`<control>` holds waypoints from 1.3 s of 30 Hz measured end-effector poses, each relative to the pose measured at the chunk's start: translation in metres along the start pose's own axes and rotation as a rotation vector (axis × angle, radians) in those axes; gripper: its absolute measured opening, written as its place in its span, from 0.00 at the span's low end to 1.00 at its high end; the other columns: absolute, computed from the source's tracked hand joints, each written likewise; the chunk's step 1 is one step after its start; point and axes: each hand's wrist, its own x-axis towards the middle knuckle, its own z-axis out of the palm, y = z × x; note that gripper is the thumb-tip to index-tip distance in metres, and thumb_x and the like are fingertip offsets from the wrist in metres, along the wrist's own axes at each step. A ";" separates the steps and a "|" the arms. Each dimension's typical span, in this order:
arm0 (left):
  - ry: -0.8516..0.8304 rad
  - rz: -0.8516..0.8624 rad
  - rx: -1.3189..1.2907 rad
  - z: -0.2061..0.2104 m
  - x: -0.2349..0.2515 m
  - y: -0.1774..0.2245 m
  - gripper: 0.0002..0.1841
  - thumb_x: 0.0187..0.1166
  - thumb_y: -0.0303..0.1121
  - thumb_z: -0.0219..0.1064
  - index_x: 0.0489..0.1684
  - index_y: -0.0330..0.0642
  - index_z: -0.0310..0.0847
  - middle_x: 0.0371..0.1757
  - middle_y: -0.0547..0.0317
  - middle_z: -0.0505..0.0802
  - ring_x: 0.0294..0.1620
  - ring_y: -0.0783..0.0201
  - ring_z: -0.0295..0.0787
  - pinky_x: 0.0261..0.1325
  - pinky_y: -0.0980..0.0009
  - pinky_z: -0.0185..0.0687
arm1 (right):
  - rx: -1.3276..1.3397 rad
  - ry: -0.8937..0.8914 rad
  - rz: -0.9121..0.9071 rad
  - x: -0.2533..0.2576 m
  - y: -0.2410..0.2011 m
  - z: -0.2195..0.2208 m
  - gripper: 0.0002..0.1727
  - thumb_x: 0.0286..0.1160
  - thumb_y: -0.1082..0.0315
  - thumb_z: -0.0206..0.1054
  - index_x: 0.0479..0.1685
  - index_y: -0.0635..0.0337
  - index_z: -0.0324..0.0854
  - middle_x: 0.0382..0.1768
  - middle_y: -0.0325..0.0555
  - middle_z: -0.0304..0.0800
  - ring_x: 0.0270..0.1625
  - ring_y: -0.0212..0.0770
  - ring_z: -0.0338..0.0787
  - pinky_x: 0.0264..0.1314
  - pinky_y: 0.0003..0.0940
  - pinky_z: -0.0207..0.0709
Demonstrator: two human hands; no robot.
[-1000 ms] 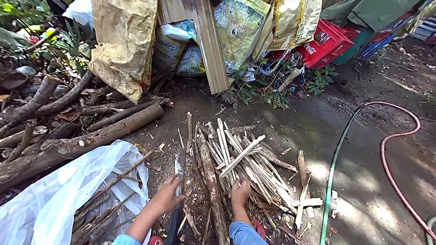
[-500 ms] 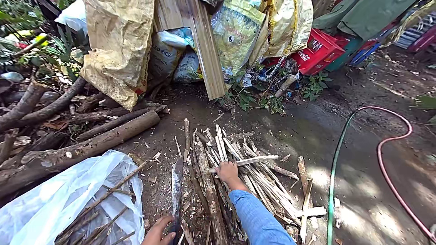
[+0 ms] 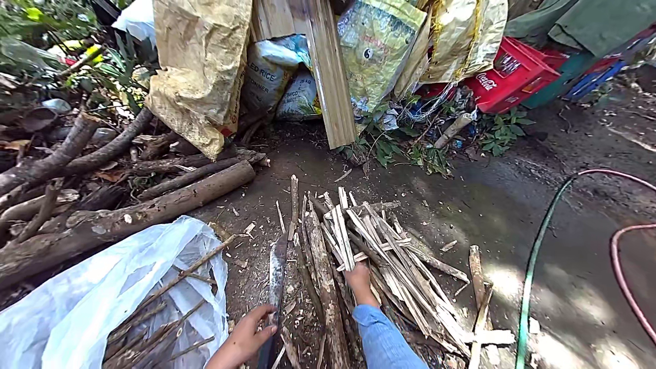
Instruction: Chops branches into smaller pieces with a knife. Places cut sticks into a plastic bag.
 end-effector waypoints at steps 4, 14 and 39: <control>0.094 -0.014 -0.157 -0.021 0.023 0.039 0.29 0.85 0.30 0.66 0.83 0.26 0.65 0.78 0.30 0.79 0.77 0.42 0.81 0.81 0.51 0.74 | 0.221 -0.108 -0.324 -0.050 -0.011 0.013 0.25 0.71 0.72 0.75 0.68 0.72 0.80 0.63 0.71 0.85 0.67 0.64 0.86 0.72 0.62 0.77; 0.688 0.091 -0.745 -0.091 0.005 0.075 0.24 0.87 0.21 0.57 0.80 0.27 0.57 0.47 0.48 0.90 0.40 0.63 0.94 0.49 0.66 0.92 | 0.697 -0.413 -0.501 -0.149 -0.051 0.087 0.19 0.83 0.71 0.65 0.65 0.78 0.76 0.52 0.62 0.86 0.50 0.45 0.87 0.56 0.40 0.83; 0.569 0.128 -0.230 -0.122 0.030 0.075 0.23 0.90 0.32 0.60 0.78 0.24 0.69 0.66 0.31 0.87 0.68 0.47 0.87 0.78 0.53 0.75 | 0.799 -0.599 0.033 -0.161 0.018 0.044 0.21 0.65 0.88 0.58 0.56 0.63 0.65 0.21 0.44 0.80 0.17 0.37 0.81 0.20 0.34 0.80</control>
